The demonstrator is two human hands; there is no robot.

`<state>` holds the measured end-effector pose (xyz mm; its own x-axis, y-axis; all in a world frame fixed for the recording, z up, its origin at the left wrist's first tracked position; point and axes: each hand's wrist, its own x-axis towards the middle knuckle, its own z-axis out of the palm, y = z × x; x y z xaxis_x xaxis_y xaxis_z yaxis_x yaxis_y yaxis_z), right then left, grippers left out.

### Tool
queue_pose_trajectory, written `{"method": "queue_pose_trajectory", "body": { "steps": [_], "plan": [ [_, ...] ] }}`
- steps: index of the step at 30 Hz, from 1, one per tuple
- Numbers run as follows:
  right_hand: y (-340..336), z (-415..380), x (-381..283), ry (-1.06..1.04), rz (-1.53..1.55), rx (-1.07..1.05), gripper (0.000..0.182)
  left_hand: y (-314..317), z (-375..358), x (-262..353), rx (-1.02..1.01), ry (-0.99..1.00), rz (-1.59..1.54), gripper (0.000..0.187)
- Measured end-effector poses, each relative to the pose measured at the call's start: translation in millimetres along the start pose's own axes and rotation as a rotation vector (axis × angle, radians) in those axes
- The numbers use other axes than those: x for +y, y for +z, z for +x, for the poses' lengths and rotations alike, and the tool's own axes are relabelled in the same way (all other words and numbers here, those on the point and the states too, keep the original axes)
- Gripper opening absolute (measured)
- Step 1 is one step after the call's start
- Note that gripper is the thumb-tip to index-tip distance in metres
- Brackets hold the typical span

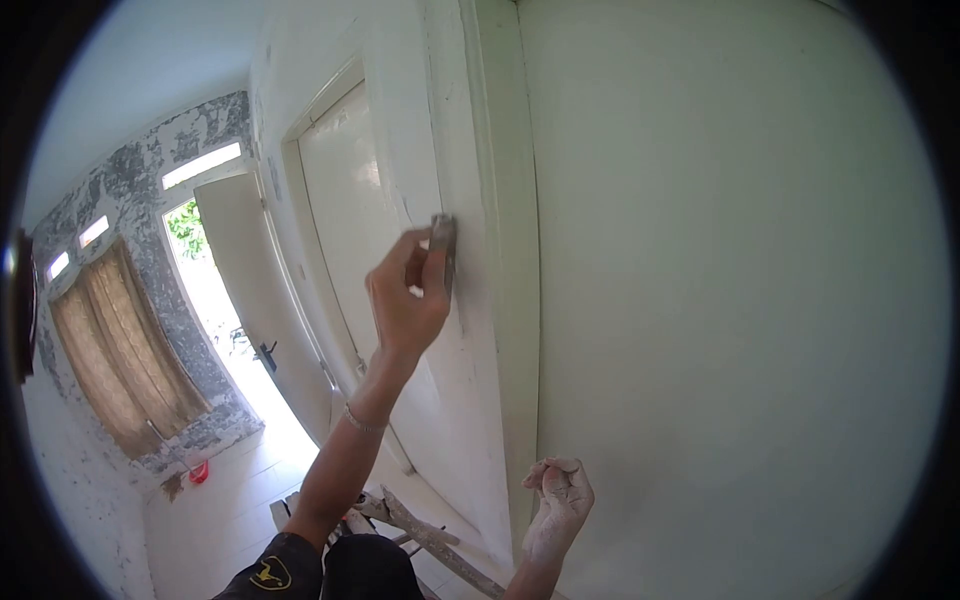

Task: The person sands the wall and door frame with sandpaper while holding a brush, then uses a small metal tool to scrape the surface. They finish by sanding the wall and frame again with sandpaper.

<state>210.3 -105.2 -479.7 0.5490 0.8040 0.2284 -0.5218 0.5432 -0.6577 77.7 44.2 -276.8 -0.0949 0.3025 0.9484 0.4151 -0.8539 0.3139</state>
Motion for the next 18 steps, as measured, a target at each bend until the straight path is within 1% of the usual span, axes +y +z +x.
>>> {"method": "queue_pose_trajectory", "body": {
  "steps": [1,3,6,8,10,12,13,15,18],
  "plan": [
    [0.8,1.0,1.0,-0.005,-0.002,0.001,0.011,3.3,15.0,4.1,0.001,0.000,-0.005,0.018],
    [1.2,-0.6,2.6,0.003,-0.002,0.025,0.011,6.4,41.8,15.0,0.080,0.091,0.019,0.017],
    [-2.0,1.5,4.7,0.020,-0.043,0.036,0.010,2.2,52.7,22.2,0.027,0.039,0.081,0.016],
    [-6.2,4.4,6.6,0.023,-0.055,0.050,0.010,2.5,21.8,10.9,0.011,0.051,0.128,0.019],
    [-6.2,2.9,7.4,0.019,-0.064,0.062,0.011,1.1,-22.8,-9.5,0.007,0.068,0.034,0.020],
    [-5.0,3.2,4.9,0.013,-0.044,0.051,0.012,-4.4,-60.9,-17.7,-0.045,0.047,0.004,0.021],
    [-4.2,3.4,4.2,0.006,-0.044,0.050,0.012,-4.6,-59.7,-24.1,-0.043,0.051,-0.001,0.021],
    [-3.0,1.4,3.5,0.002,-0.022,0.016,0.011,-7.6,-51.0,-33.9,-0.079,0.210,0.039,0.022],
    [-4.8,0.7,7.5,0.030,-0.020,0.029,0.010,-2.4,11.2,-6.6,-0.025,0.204,0.080,0.024]
  ]
}}
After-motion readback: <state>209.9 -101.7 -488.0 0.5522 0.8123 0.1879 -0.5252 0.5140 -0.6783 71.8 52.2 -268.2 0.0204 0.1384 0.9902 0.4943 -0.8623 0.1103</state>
